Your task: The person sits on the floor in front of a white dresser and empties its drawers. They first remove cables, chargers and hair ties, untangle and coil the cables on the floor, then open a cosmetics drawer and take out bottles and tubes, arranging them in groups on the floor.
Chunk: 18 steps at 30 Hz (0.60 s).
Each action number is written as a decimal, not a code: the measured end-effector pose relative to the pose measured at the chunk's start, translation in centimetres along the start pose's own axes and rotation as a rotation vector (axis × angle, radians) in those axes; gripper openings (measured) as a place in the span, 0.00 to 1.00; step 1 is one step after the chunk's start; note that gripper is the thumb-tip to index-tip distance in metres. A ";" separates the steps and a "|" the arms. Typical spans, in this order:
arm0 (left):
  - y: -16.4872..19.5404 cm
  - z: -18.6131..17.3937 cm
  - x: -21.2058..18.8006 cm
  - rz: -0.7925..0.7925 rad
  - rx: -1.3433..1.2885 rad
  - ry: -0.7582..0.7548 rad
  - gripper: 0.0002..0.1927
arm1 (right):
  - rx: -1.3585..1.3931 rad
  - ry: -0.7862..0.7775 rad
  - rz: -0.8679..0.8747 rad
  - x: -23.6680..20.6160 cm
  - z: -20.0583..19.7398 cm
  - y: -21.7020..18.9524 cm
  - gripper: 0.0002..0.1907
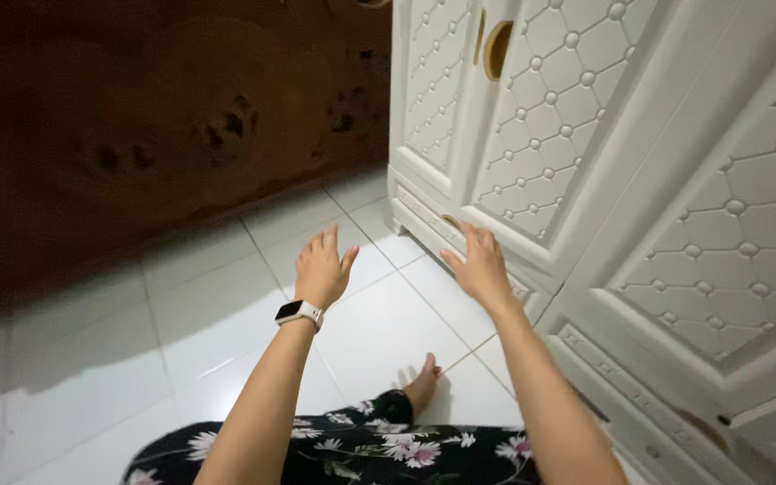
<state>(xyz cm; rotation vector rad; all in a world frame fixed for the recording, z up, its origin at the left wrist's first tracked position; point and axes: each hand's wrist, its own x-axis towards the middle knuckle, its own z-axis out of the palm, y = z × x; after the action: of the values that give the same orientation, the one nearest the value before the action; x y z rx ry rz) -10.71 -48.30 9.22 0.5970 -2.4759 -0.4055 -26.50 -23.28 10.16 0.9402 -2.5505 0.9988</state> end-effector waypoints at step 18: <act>11.9 25.5 16.2 -0.423 -0.599 -0.253 0.16 | 0.170 -0.138 0.232 2.1 1.8 14.6 0.19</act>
<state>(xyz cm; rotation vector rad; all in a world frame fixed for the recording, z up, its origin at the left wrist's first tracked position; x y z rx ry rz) -41.43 -42.13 0.83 0.8381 -2.2589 -1.3982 -37.57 -17.35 2.18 0.7926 -2.7740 1.2738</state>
